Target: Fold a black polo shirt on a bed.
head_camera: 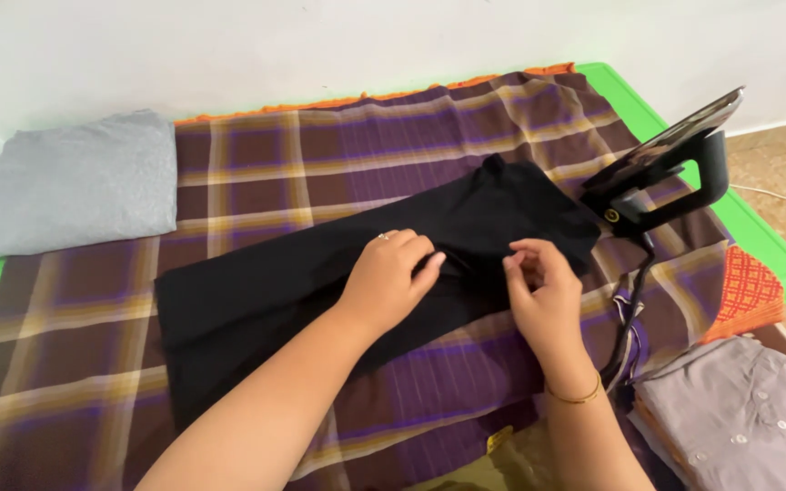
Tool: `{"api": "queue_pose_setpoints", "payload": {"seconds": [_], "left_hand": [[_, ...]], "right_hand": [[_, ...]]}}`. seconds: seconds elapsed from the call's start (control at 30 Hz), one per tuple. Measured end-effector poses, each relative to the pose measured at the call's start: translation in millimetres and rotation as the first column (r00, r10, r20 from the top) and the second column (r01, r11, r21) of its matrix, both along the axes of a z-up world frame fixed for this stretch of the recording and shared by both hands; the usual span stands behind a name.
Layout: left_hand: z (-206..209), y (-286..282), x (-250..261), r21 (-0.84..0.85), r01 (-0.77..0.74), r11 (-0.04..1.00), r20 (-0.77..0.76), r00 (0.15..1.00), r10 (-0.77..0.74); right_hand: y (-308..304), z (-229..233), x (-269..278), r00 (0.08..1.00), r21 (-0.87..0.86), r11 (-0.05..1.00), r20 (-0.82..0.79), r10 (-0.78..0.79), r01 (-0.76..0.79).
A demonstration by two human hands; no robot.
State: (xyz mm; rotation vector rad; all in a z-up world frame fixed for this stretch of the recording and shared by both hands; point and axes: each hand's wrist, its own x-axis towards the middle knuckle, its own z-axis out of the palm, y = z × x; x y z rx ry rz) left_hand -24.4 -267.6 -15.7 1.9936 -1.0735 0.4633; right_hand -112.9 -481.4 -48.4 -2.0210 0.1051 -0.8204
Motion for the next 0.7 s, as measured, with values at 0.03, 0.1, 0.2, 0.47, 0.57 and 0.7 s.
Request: {"api": "queue_pose_setpoints", "payload": {"seconds": [0.03, 0.1, 0.2, 0.47, 0.57, 0.7], "left_hand": [[0.2, 1.7, 2.1, 0.008, -0.001, 1.0, -0.024, 1.0, 0.001], [2.6, 5.5, 4.9, 0.016, 0.003, 1.0, -0.048, 0.999, -0.002], [1.7, 8.4, 8.2, 0.012, 0.117, 0.993, 0.043, 0.992, -0.117], [-20.4, -2.4, 23.7, -0.07, -0.284, 0.956, -0.676, 0.718, 0.164], [-30.6, -2.8, 34.1, -0.125, -0.29, 0.949, -0.695, 0.708, 0.125], [-24.9, -1.9, 29.9, -0.125, -0.224, 0.966, -0.668, 0.739, 0.085]], "right_hand": [[1.4, 3.7, -1.0, 0.999, -0.033, 0.998, 0.007, -0.053, 0.053], [-2.4, 5.9, 0.0, 0.994, -0.066, 0.992, 0.015, -0.109, 0.11], [-16.7, 10.3, 8.6, 0.998, 0.002, 0.999, -0.048, -0.049, 0.049], [-62.5, 30.7, 90.8, 0.906, 0.778, 0.61, -0.137, 0.4, -0.151], [-68.9, 15.0, 111.5, 0.925, 0.516, 0.853, -0.278, 0.259, -0.083], [-64.4, 2.9, 96.0, 0.937, 0.085, 0.982, -0.295, 0.186, -0.168]]}}
